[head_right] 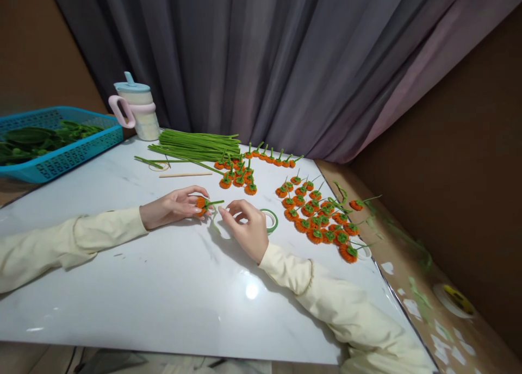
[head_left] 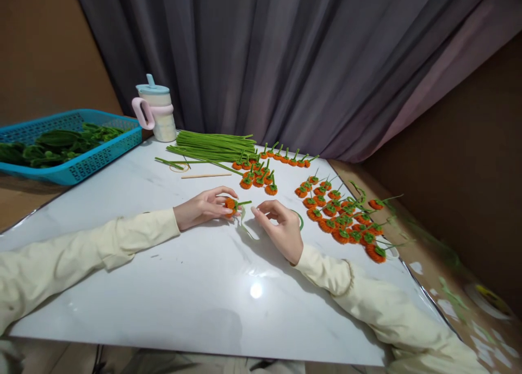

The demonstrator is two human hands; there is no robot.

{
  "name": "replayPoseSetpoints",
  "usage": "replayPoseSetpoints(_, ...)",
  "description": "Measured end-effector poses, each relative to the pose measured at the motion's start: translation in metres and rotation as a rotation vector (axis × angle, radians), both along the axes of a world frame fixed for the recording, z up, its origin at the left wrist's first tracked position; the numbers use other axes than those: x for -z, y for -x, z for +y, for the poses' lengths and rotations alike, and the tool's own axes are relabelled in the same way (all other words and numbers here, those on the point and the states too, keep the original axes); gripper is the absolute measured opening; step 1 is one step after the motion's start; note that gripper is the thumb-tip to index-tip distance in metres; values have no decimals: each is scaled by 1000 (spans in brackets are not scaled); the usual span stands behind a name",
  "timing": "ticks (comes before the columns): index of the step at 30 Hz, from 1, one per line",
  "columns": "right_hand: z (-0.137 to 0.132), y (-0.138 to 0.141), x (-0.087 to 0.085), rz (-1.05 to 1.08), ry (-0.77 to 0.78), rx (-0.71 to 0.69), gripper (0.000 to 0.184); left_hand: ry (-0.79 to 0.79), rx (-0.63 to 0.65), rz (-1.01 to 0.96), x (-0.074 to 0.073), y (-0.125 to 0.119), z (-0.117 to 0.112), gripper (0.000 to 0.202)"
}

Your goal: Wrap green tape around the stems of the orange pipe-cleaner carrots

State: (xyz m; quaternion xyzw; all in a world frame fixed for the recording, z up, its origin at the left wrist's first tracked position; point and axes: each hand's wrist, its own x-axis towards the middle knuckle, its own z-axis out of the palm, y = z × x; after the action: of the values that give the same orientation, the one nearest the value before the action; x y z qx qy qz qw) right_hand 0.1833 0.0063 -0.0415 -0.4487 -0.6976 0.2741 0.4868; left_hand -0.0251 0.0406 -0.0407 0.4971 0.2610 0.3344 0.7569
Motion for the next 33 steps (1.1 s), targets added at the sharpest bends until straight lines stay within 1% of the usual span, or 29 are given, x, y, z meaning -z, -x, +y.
replayPoseSetpoints(2,2,2,2,8,129,-60,21,21,4,1,-1,0,1,37)
replayPoseSetpoints(4,5,6,5,62,285,-143,26,20,1,28,-1,0,2,34)
replayPoseSetpoints(7,11,10,7,226,498,-254,28,14,-11,59,-1,0,1,32)
replayPoseSetpoints(9,12,11,6,327,596,-279,25,16,-16,57,0,0,1,31)
replayPoseSetpoints(11,13,10,4,389,632,-269,23,19,-20,52,0,1,1,29)
replayPoseSetpoints(13,13,8,3,421,630,-250,20,12,-25,45,1,1,1,29)
replayPoseSetpoints(17,16,5,3,491,628,-233,19,-60,-31,72,2,1,2,27)
replayPoseSetpoints(20,18,2,3,595,645,-289,18,-195,-51,147,4,-1,1,24)
replayPoseSetpoints(23,20,0,2,641,695,-407,19,-391,-65,238,8,-3,-2,20)
replayPoseSetpoints(25,20,-1,0,605,706,-475,22,-543,-97,323,10,-4,-6,15)
replayPoseSetpoints(27,20,-2,0,547,708,-533,27,-710,-161,444,12,-4,-10,13)
replayPoseSetpoints(30,18,-2,0,505,713,-600,34,-938,-241,615,14,-4,-17,21)
replayPoseSetpoints(33,17,-2,2,474,701,-631,37,-1111,-240,693,15,-3,-21,23)
